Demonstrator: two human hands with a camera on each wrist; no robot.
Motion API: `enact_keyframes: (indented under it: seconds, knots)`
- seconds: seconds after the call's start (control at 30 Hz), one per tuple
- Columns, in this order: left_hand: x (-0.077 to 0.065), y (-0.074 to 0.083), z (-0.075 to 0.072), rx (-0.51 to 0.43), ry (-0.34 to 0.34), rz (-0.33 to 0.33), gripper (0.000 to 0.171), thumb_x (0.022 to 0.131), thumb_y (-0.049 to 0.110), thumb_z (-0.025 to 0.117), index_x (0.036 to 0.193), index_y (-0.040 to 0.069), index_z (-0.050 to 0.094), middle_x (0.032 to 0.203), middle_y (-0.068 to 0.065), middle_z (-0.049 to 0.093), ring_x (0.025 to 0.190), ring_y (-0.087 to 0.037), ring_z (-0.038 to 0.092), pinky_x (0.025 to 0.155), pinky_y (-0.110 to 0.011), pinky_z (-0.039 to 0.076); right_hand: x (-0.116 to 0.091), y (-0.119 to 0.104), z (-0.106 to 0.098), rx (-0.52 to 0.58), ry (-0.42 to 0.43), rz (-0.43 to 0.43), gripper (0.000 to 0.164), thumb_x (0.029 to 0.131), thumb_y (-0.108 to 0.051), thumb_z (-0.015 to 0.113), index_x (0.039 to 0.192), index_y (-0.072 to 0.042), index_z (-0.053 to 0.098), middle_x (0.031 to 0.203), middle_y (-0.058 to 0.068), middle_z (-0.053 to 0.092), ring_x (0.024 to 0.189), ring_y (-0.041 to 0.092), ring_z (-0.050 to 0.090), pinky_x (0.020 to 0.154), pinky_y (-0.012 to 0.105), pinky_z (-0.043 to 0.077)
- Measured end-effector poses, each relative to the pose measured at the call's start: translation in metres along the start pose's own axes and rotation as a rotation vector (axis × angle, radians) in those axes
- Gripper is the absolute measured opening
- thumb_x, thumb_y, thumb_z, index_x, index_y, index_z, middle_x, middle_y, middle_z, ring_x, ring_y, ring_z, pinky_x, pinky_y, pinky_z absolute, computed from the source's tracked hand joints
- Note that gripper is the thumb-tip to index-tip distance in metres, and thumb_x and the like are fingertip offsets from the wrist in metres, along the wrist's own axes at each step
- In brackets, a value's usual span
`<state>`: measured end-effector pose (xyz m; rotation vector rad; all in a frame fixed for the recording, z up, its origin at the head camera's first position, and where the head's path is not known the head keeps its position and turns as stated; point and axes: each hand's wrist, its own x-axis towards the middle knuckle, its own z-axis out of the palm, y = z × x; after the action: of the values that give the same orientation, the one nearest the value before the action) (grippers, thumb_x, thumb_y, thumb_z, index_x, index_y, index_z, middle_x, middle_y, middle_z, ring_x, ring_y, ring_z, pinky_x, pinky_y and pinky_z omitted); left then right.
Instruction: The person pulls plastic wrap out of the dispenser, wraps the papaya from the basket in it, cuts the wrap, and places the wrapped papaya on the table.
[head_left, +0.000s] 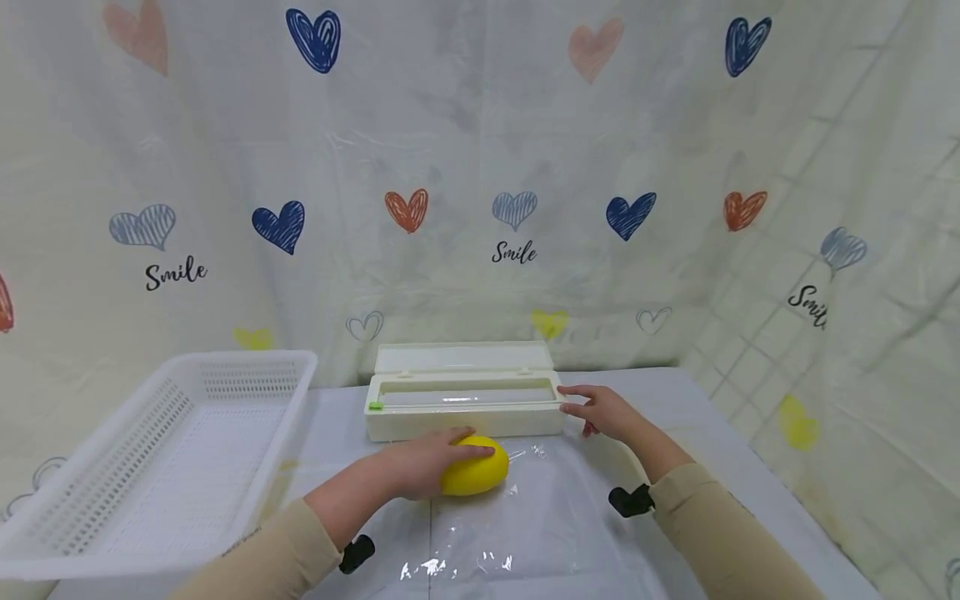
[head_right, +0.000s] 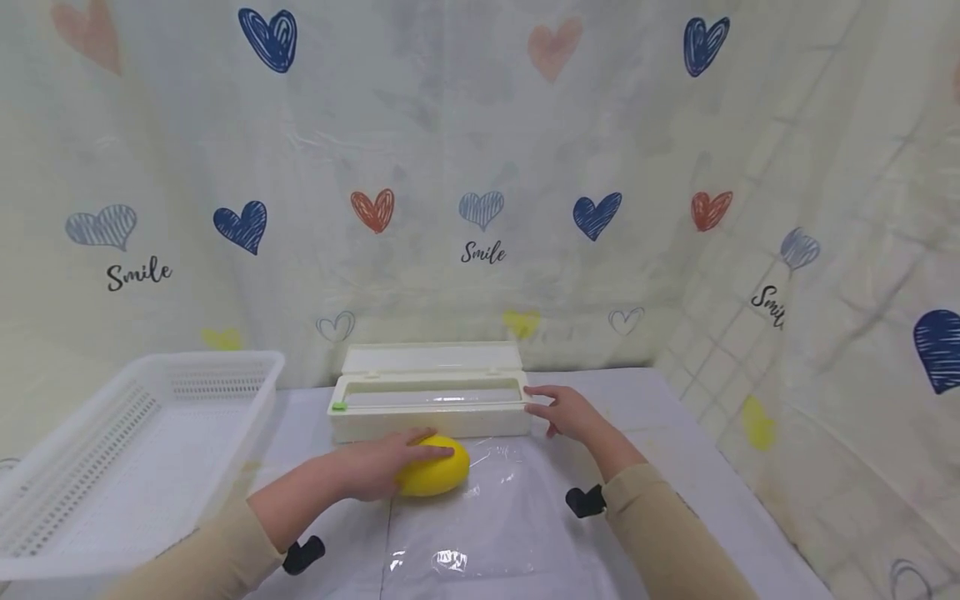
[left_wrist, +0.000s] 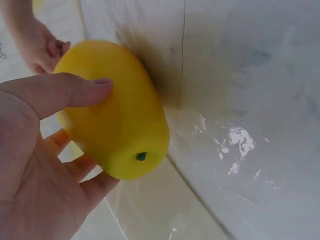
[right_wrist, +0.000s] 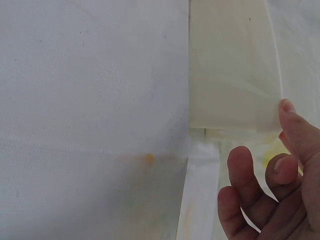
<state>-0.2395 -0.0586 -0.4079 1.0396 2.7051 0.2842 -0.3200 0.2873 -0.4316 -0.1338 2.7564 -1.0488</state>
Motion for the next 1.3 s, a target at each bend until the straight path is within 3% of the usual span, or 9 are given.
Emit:
enact_keyframes:
  seconds: [0.47, 0.7, 0.87, 1.07, 1.3]
  knots:
    - [-0.002, -0.016, 0.017, -0.051, 0.064, -0.002, 0.102, 0.076, -0.004, 0.073, 0.153, 0.047, 0.029, 0.162, 0.01, 0.024, 0.144, -0.029, 0.032, 0.111, -0.05, 0.036, -0.004, 0.008, 0.005, 0.01, 0.037, -0.036, 0.056, 0.095, -0.036, 0.067, 0.145, -0.016, 0.052, 0.07, 0.007, 0.063, 0.065, 0.024, 0.062, 0.062, 0.032, 0.046]
    - [-0.005, -0.02, 0.019, -0.071, 0.101, -0.006, 0.1, 0.075, 0.007, 0.079, 0.155, 0.041, 0.029, 0.163, 0.006, 0.023, 0.144, -0.029, 0.032, 0.109, -0.051, 0.038, -0.008, 0.012, 0.005, 0.035, 0.057, -0.041, 0.062, 0.094, -0.04, 0.067, 0.149, -0.019, 0.047, 0.068, 0.005, 0.06, 0.068, 0.021, 0.06, 0.067, 0.032, 0.045]
    - [-0.01, -0.025, 0.019, -0.087, 0.134, -0.001, 0.098, 0.076, 0.017, 0.082, 0.156, 0.037, 0.029, 0.163, 0.006, 0.023, 0.143, -0.029, 0.033, 0.108, -0.05, 0.04, -0.013, 0.013, 0.001, 0.031, 0.059, -0.09, 0.059, 0.095, -0.037, 0.067, 0.148, -0.019, 0.049, 0.07, 0.005, 0.062, 0.071, 0.021, 0.059, 0.066, 0.033, 0.046]
    - [-0.026, -0.03, 0.013, -0.139, 0.183, -0.014, 0.091, 0.08, 0.028, 0.082, 0.155, 0.035, 0.031, 0.163, 0.005, 0.022, 0.144, -0.029, 0.03, 0.108, -0.053, 0.039, -0.023, 0.013, -0.007, 0.0, 0.056, -0.166, 0.056, 0.092, -0.037, 0.07, 0.142, -0.015, 0.055, 0.088, 0.009, 0.068, 0.077, 0.02, 0.062, 0.068, 0.033, 0.05]
    - [-0.055, -0.027, 0.006, -0.185, 0.232, -0.042, 0.077, 0.082, 0.038, 0.081, 0.149, 0.035, 0.042, 0.159, 0.005, 0.03, 0.142, -0.027, 0.035, 0.105, -0.051, 0.043, -0.044, 0.004, -0.01, -0.097, 0.065, -0.234, 0.048, 0.088, -0.037, 0.075, 0.129, -0.014, 0.066, 0.094, -0.003, 0.064, 0.084, 0.016, 0.059, 0.069, 0.032, 0.051]
